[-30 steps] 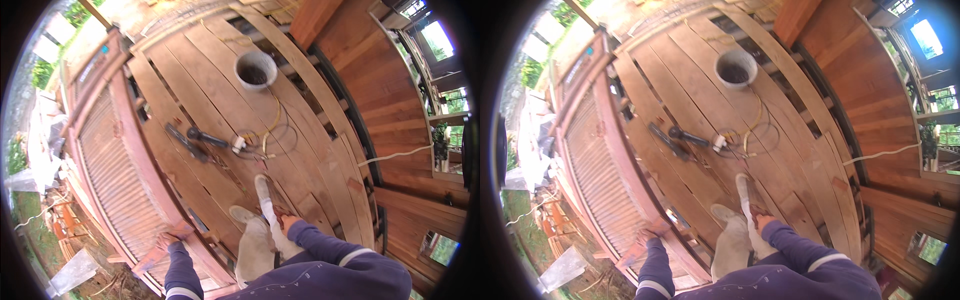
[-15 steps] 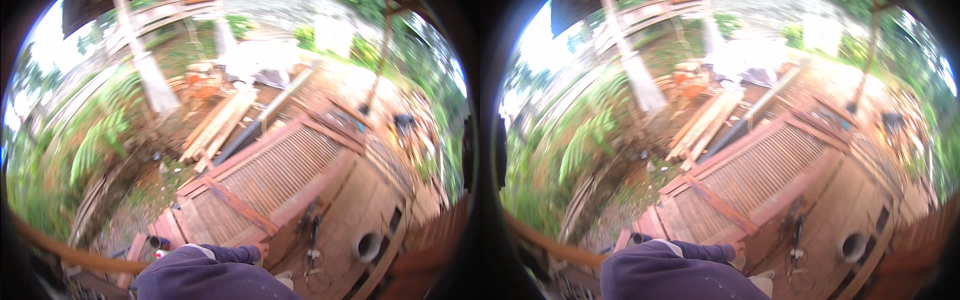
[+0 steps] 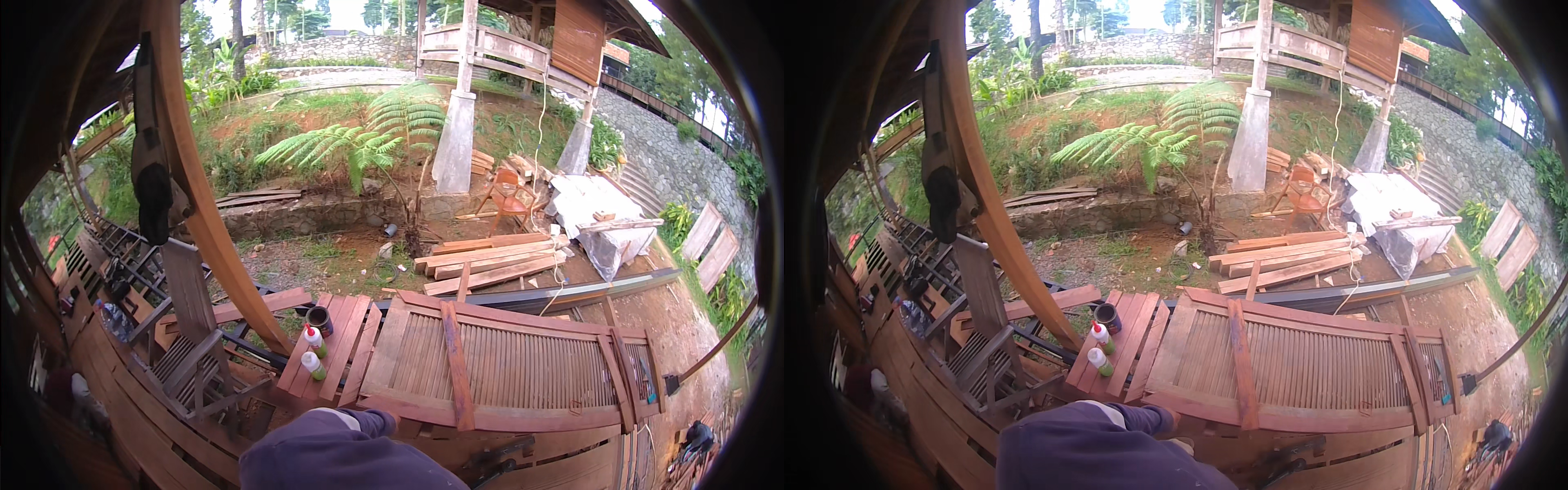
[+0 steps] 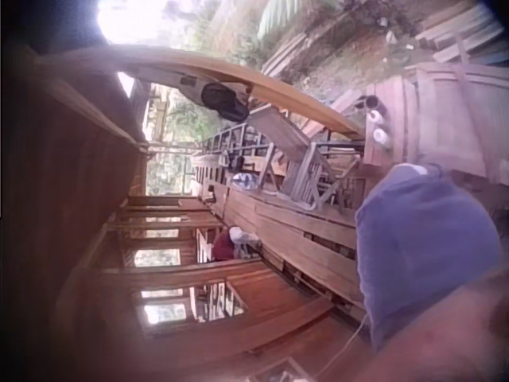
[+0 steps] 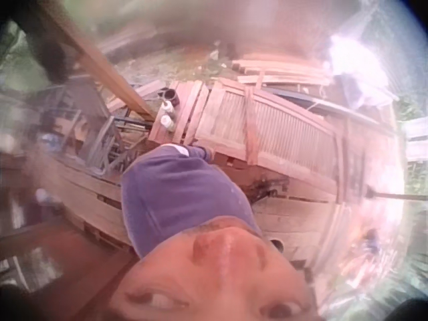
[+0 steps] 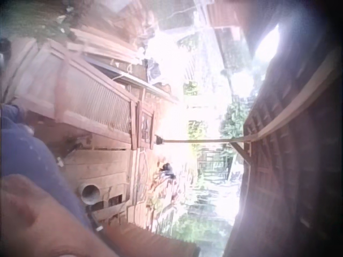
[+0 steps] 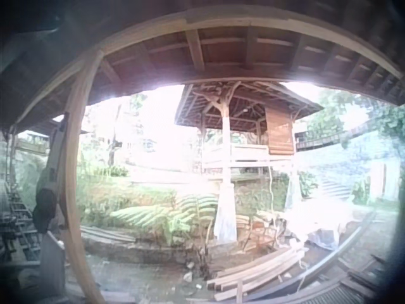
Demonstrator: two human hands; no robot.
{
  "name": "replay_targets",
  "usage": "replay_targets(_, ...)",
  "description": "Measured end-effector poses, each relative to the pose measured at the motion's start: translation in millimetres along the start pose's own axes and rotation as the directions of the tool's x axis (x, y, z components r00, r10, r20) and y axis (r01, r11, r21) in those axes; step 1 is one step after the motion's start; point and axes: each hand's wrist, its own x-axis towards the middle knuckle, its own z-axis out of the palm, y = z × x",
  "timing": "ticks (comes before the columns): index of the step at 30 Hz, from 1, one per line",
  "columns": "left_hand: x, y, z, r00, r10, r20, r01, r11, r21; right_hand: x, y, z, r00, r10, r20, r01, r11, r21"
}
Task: The person measures a wooden plank with a ruler and marks it. They then use a hand saw to cut the plank along the marked line. Finally, they use an angle grinder to smooth the cut edge of the wood.
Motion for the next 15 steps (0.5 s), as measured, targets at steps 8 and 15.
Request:
replay_targets(8, -102, 5, 36, 0.991, -0.129, -0.033, 0.112, 0.939, -0.326, 20, -12, 5, 0.983, -0.097, 0.156, 0.116, 0.987, -0.114)
replay_targets(15, -78, -127, 131, 0.909, -0.417, -0.011, 0.398, 0.875, -0.276, 41, -19, 19, 0.956, -0.118, 0.268, 0.172, 0.967, -0.189)
